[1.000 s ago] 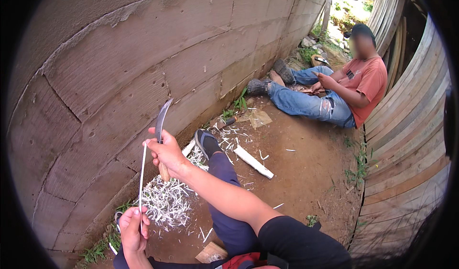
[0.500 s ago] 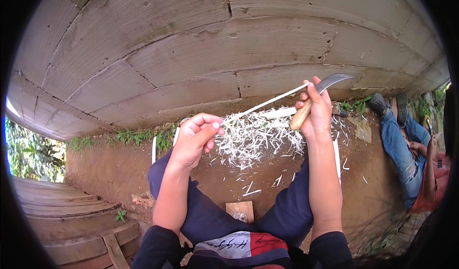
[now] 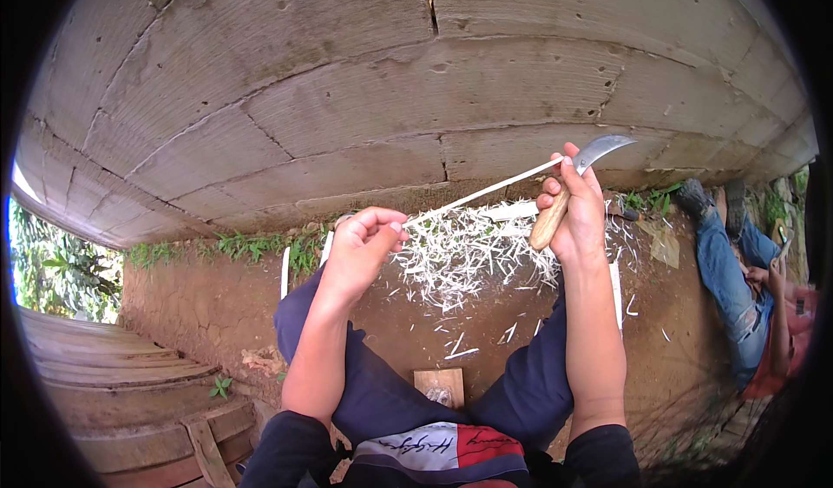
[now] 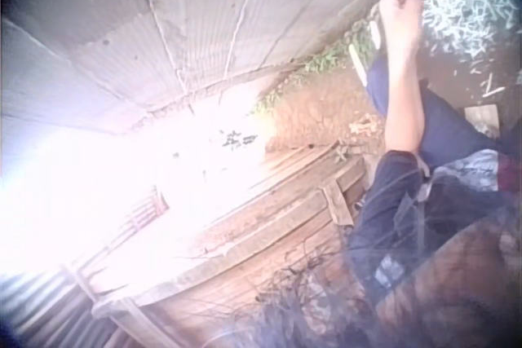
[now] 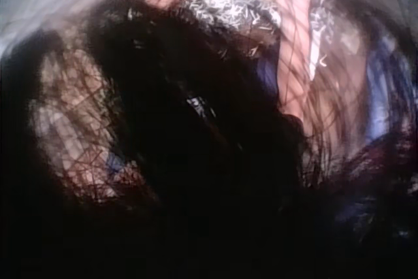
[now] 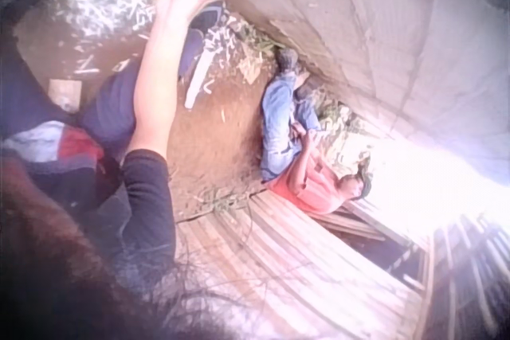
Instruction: The person sits on the ground and uses a curved knife to shave thin strips from a long, thin stick. They hold the stick in one hand and the knife in the other, repeatedly scraping the surface to create wood shavings that accumulate on the ground.
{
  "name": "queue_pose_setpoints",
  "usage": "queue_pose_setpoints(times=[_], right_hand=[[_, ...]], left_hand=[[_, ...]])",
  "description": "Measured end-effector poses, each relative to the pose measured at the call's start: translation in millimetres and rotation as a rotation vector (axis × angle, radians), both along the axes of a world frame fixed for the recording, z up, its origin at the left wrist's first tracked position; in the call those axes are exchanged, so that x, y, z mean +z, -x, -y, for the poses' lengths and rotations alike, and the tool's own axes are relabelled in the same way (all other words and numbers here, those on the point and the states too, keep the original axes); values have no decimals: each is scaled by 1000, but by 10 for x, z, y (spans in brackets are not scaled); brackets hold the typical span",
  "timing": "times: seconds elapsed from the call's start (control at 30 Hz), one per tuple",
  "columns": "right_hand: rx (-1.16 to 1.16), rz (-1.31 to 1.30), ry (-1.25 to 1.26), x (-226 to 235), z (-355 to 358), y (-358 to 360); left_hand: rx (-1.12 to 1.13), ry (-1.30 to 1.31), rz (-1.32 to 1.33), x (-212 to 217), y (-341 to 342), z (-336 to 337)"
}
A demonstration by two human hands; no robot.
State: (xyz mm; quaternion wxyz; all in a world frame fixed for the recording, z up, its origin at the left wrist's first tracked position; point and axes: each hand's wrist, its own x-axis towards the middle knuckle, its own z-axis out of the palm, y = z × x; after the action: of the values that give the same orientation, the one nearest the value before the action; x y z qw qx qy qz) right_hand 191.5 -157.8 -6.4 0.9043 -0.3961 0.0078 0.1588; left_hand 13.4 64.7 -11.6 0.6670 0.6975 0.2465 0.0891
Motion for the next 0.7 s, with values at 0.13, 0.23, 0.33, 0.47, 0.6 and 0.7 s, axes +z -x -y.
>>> queue_pose_setpoints(times=[0.13, 0.23, 0.33, 0.47, 0.6, 0.7], right_hand=[[45, -26, -51, -33, 12, -6], [29, 8, 16, -33, -43, 41], [-26, 44, 138, -18, -123, 111], [-37, 88, 241, -9, -175, 135], [-11, 166, 461, -16, -200, 167], [82, 530, 932, -48, -281, 334]], left_hand=[[-346, -74, 68, -52, -7, 114], [-483, 135, 41, -85, -19, 251], [-464, 387, -37, -99, -32, 399], [-441, 350, -80, -92, -42, 525], [-301, 381, -68, -54, -68, 402], [-7, 529, 125, -7, -77, 227]])
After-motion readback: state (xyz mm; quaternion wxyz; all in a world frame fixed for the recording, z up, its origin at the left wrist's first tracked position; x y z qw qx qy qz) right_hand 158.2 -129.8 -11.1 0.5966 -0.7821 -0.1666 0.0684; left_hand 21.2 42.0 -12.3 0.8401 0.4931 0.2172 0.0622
